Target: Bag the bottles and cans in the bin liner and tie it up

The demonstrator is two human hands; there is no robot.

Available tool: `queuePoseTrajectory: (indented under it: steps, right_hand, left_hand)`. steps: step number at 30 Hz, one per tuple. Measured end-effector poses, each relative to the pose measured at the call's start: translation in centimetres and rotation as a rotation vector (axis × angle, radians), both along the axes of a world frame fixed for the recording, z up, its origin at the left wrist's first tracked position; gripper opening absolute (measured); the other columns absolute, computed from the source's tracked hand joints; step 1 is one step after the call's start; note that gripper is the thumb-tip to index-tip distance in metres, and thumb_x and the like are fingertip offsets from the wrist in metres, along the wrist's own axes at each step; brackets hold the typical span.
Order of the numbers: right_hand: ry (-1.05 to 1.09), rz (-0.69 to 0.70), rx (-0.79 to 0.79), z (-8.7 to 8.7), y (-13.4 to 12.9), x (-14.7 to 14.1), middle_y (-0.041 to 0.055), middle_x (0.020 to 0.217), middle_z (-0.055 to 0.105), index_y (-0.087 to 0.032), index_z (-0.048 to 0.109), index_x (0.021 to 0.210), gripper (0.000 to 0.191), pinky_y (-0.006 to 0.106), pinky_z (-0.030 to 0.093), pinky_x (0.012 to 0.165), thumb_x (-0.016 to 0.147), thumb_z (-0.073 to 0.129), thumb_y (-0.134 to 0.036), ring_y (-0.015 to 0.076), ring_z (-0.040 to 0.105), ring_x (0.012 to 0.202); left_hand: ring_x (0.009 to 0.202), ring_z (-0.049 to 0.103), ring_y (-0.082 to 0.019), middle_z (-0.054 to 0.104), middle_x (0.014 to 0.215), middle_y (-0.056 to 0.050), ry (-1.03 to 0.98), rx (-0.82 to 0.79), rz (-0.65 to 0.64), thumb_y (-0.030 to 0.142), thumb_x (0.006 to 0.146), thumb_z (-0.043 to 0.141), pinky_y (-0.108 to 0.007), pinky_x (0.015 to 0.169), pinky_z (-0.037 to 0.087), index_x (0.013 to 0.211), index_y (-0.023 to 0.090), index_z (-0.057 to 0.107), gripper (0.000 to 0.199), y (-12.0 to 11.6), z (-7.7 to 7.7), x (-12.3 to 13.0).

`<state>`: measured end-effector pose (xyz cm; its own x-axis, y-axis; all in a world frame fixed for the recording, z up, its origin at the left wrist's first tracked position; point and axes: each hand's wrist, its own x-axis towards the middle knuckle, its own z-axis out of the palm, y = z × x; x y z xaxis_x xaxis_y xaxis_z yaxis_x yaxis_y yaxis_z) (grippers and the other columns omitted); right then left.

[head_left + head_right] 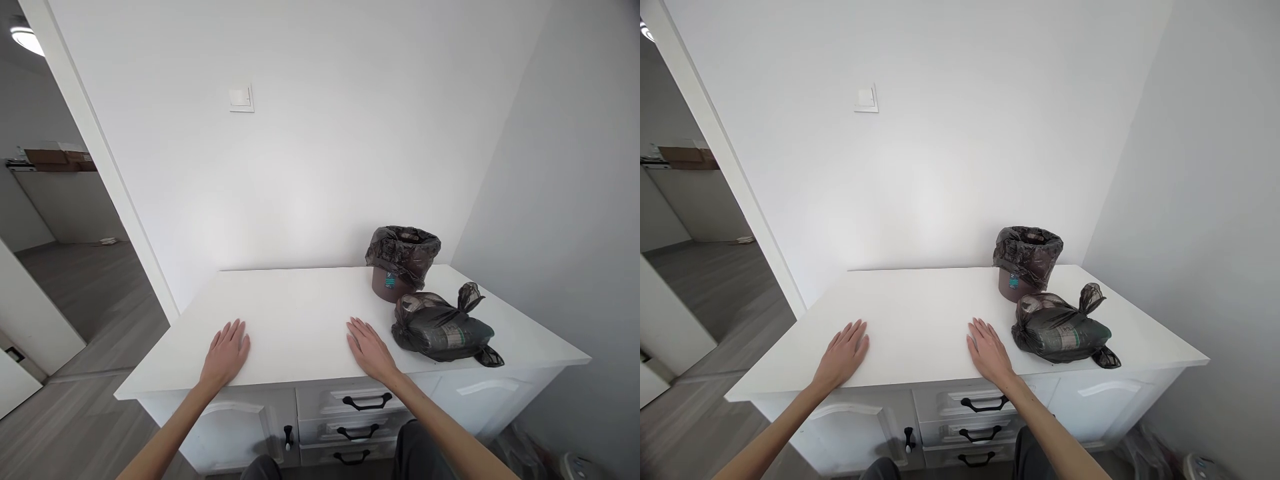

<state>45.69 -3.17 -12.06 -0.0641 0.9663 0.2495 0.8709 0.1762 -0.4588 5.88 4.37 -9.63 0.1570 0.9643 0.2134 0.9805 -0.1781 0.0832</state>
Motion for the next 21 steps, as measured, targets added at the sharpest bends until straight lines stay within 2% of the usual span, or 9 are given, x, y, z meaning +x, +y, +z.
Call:
queuePoseTrajectory:
  steps: [4, 7, 9, 12, 14, 17, 19, 21]
  right_hand:
    - [0.054, 0.143, 0.161, 1.3, -3.8, 0.9, 0.0083, 0.162, 0.046, -0.019, 0.047, 0.155, 0.056, 0.045, 0.033, 0.126, 0.108, 0.031, -0.044, 0.0234, 0.038, 0.152]
    - [0.006, 0.165, 0.345, 3.6, -7.3, 4.0, 0.0076, 0.156, 0.053, -0.027, 0.052, 0.15, 0.047, 0.051, 0.036, 0.123, 0.106, 0.038, -0.037, 0.0271, 0.045, 0.147]
    - [0.001, 0.035, 0.485, 5.4, -8.8, 7.6, 0.0106, 0.148, 0.059, -0.028, 0.059, 0.142, 0.042, 0.055, 0.038, 0.12, 0.103, 0.045, -0.037, 0.0308, 0.05, 0.141]
    - [0.044, -0.302, 0.633, 7.3, -9.2, 14.8, 0.0153, 0.141, 0.062, -0.022, 0.06, 0.137, 0.044, 0.057, 0.039, 0.117, 0.1, 0.047, -0.043, 0.0336, 0.052, 0.137]
    - [0.101, -0.529, 0.6, 7.5, -8.7, 19.7, 0.0193, 0.136, 0.063, -0.016, 0.059, 0.137, 0.052, 0.057, 0.041, 0.115, 0.098, 0.044, -0.048, 0.036, 0.053, 0.135]
    - [0.289, -0.748, 0.313, 6.1, -8.0, 25.2, 0.0243, 0.136, 0.063, -0.011, 0.062, 0.132, 0.059, 0.058, 0.044, 0.111, 0.095, 0.043, -0.053, 0.0393, 0.057, 0.13]
    - [0.525, -0.745, 0.086, 4.7, -7.9, 27.0, 0.0238, 0.138, 0.064, -0.014, 0.065, 0.129, 0.06, 0.055, 0.051, 0.105, 0.093, 0.046, -0.058, 0.0383, 0.062, 0.126]
    - [0.76, -0.647, -0.076, 3.4, -8.1, 27.3, 0.0222, 0.138, 0.066, -0.018, 0.066, 0.128, 0.061, 0.051, 0.057, 0.098, 0.091, 0.052, -0.064, 0.036, 0.068, 0.118]
  left_hand:
    - [0.156, 0.031, -0.03, 0.038, 0.166, -0.01, -0.022, 0.04, -0.018, 0.045, 0.103, 0.026, -0.051, 0.127, 0.025, 0.156, 0.014, 0.045, 0.064, 0.2, -0.3, -0.3]
    - [0.156, 0.03, -0.029, 0.038, 0.166, -0.01, -0.023, 0.039, -0.018, 0.046, 0.103, 0.026, -0.05, 0.127, 0.024, 0.157, 0.014, 0.045, 0.065, 0.3, -0.5, -0.4]
    - [0.156, 0.03, -0.029, 0.038, 0.166, -0.01, -0.025, 0.039, -0.019, 0.046, 0.103, 0.026, -0.05, 0.127, 0.024, 0.157, 0.014, 0.044, 0.065, 0.4, -0.6, -0.5]
    - [0.156, 0.031, -0.029, 0.039, 0.166, -0.01, -0.03, 0.055, -0.031, 0.045, 0.103, 0.028, -0.051, 0.127, 0.025, 0.156, 0.016, 0.046, 0.063, 0.6, -0.7, -0.5]
    - [0.155, 0.031, -0.03, 0.04, 0.166, -0.01, -0.027, 0.057, -0.031, 0.045, 0.102, 0.03, -0.051, 0.127, 0.024, 0.155, 0.017, 0.047, 0.062, 0.7, -0.7, -0.5]
    - [0.155, 0.032, -0.03, 0.04, 0.165, -0.01, -0.021, 0.053, -0.025, 0.044, 0.102, 0.03, -0.051, 0.127, 0.025, 0.155, 0.015, 0.047, 0.062, 0.6, -0.5, -0.4]
    - [0.155, 0.032, -0.029, 0.039, 0.166, -0.01, -0.018, 0.044, -0.02, 0.044, 0.102, 0.028, -0.05, 0.127, 0.024, 0.156, 0.015, 0.046, 0.063, 0.5, -0.3, -0.3]
    - [0.156, 0.031, -0.029, 0.038, 0.166, -0.01, -0.019, 0.034, -0.015, 0.045, 0.103, 0.027, -0.049, 0.127, 0.024, 0.156, 0.014, 0.045, 0.064, 0.3, -0.2, -0.3]
